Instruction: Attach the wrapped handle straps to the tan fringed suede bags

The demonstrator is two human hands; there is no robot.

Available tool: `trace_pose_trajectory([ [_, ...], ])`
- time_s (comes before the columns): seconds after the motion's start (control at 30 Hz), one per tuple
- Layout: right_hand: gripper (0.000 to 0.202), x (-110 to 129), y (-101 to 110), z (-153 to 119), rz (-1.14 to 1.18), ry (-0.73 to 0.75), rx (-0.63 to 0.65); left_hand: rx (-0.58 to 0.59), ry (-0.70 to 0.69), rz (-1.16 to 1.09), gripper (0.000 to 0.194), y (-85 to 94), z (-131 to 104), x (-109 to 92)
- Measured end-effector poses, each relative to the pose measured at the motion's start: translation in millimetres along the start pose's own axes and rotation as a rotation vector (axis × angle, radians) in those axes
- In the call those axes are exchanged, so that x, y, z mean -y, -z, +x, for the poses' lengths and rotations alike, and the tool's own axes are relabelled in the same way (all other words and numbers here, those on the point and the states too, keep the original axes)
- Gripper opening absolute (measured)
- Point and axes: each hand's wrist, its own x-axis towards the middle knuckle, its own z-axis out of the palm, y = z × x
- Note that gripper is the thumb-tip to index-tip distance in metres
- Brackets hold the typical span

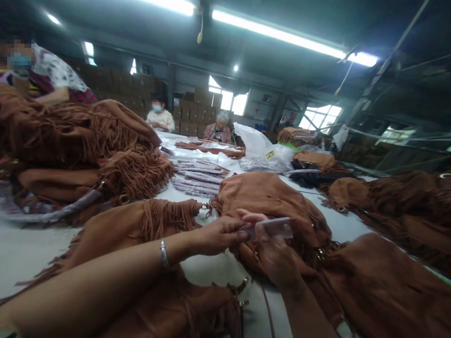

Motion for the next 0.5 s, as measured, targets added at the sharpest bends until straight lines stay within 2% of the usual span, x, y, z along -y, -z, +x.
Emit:
trace_pose_trajectory([
  [0.07, 0.028, -3.2, -2.9, 2.0, -0.158, 0.030, -0.072, -0.048, -0.032, 0.221, 0.031, -0.6, 0.4, -7.0],
  [0.17, 0.030, -9.3, 1.9, 6.5, -0.380, 0.067, -0.194, -0.203, 0.026, 0.557, 0.025, 6.0, -1.9, -23.1],
  [0.27, 0.026, -14.4, 6.8, 8.6, -0.554, 0.075, -0.234, -0.423, 0.018, 0.664, 0.035, 13.9, -6.2, -42.3],
  [0.33, 0.019, -16.5, 6.2, 7.9, -0.655, 0.094, -0.241, -0.497, -0.051, 0.738, 0.042, 14.9, -8.7, -53.5],
  [0.4, 0.015, -17.0, 3.2, 6.4, -0.743, 0.120, -0.241, -0.477, -0.089, 0.855, 0.046, 12.1, -10.1, -61.5],
  [0.5, 0.015, -14.4, -2.0, 4.0, -0.860, 0.200, -0.231, -0.352, -0.059, 1.024, 0.045, 6.0, -11.0, -68.8],
])
